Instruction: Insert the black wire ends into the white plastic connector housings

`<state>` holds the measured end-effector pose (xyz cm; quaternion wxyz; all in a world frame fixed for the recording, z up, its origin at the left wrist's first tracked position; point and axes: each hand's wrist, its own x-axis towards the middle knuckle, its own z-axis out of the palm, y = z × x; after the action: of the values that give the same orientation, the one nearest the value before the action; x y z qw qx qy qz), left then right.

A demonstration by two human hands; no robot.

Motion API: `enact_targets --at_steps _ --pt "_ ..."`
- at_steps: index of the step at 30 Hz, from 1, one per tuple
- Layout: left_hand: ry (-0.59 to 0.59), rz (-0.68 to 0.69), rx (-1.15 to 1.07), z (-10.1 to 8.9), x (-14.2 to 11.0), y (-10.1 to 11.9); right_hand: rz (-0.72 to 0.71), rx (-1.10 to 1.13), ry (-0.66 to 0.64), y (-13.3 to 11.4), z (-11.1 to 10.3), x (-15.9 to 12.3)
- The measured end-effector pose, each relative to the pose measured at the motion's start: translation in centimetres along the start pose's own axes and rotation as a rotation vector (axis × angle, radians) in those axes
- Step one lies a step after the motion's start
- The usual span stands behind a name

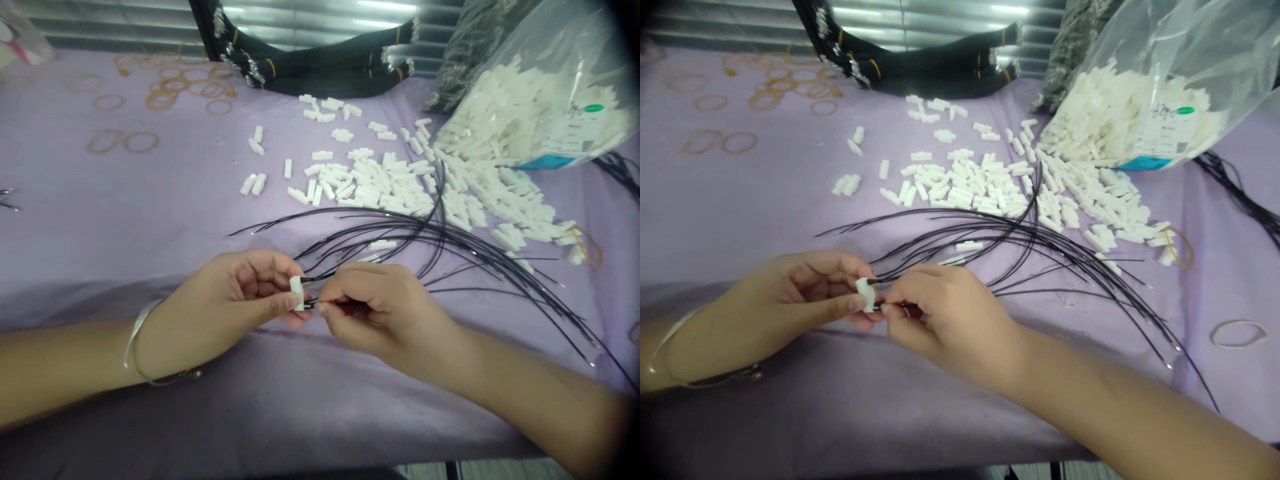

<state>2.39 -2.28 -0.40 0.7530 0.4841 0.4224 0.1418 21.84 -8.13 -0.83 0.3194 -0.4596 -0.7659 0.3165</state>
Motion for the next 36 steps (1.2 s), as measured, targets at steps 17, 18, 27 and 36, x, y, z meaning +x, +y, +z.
enact_targets --at_steps 17,18,27,36 --pt "-0.042 0.13 -0.042 0.3 -0.2 -0.1 0.034 -0.335 0.051 -1.4 2.2 -0.3" --pt "-0.047 0.132 -0.04 0.4 -0.3 -0.2 0.0 -0.383 0.054 -1.3 2.3 -0.3" --pt "-0.107 0.068 -0.059 0.4 -0.8 -0.4 -0.074 -0.474 0.034 -2.0 -0.7 -1.0" --pt "-0.188 0.133 0.004 -0.1 -0.4 -0.7 -0.304 -0.668 -0.132 1.4 -1.5 8.8"
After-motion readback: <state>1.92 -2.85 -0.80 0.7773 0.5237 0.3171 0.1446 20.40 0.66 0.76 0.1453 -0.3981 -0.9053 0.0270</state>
